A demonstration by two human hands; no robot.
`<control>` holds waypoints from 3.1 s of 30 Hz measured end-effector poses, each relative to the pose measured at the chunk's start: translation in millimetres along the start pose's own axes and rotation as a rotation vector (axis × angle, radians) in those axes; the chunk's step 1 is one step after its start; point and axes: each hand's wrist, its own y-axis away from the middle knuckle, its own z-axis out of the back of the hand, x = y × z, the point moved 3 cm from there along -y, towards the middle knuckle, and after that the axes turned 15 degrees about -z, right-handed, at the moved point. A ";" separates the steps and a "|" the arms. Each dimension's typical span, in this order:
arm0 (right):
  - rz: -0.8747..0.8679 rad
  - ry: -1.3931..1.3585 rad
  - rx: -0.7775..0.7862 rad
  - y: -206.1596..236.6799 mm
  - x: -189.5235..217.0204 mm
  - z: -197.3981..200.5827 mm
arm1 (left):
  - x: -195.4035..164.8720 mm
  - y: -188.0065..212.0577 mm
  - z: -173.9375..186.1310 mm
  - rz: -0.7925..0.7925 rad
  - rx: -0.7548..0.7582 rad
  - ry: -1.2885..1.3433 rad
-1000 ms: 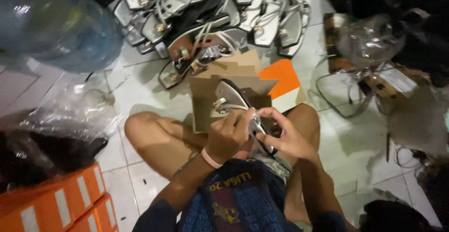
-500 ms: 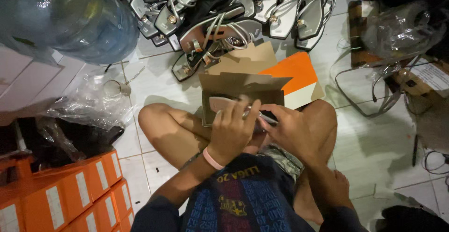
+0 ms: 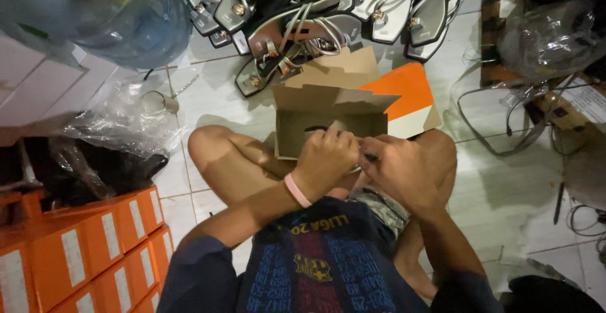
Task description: The person marks orange cardboard boxes with a pen, then picks up a pair of white sandals and places them into a box. The person adjusts the sandals inside the box before closing the lid.
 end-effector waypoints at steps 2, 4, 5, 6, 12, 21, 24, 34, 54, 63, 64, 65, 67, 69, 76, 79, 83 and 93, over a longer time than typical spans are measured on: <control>-0.008 -0.075 0.009 3.5 1.5 5.3 | 5.4 3.0 8.4 -0.018 -0.065 0.044; 0.002 -0.107 -0.012 6.4 4.0 10.0 | 12.5 7.8 18.3 -0.025 -0.107 0.110; 0.010 -0.103 -0.031 8.1 5.5 11.7 | 15.0 11.1 22.9 -0.022 -0.111 0.160; 0.019 -0.101 -0.053 9.1 7.0 12.8 | 17.5 13.1 26.5 -0.022 -0.115 0.207; -0.006 -0.161 -0.119 12.5 7.6 9.0 | 23.5 19.5 30.9 -0.030 -0.064 0.180; -0.049 -0.133 -0.182 22.3 1.1 11.8 | 27.1 34.5 22.3 0.044 -0.052 0.173; -0.133 -0.049 -0.123 18.0 8.6 8.9 | 22.3 25.1 24.0 0.050 -0.124 0.204; 0.130 0.215 -0.370 8.9 33.5 19.7 | -0.2 -8.6 58.6 -0.073 -0.259 0.118; -0.081 0.110 -0.410 14.0 22.5 14.5 | 34.5 21.5 67.5 0.051 -0.363 0.359; 0.134 0.201 -0.491 21.7 31.3 26.3 | 1.7 -4.2 51.9 -0.227 -0.357 0.178; 0.141 0.226 -0.470 18.1 29.1 24.9 | -0.7 -5.0 52.9 -0.239 -0.366 0.128; 0.147 0.251 -0.449 13.5 26.4 22.9 | -2.8 -5.1 54.8 -0.250 -0.376 0.077; 0.162 0.218 -0.419 9.7 19.1 19.8 | -1.9 -2.4 59.8 -0.210 -0.408 0.063; 0.172 0.097 -0.417 8.0 11.4 17.1 | 7.4 3.7 64.4 -0.123 -0.454 0.125; 0.056 -0.106 -0.472 15.7 -0.7 7.1 | 30.4 30.1 55.1 0.026 -0.444 0.322; 0.017 -0.132 -0.491 18.6 4.1 7.2 | 29.1 36.6 42.7 0.073 -0.457 0.313; -0.005 0.005 -0.438 17.6 12.9 15.9 | 23.8 37.1 29.5 0.065 -0.489 0.364; 0.065 0.333 -0.258 11.9 27.3 13.1 | 11.9 19.1 42.7 -0.143 -0.474 0.181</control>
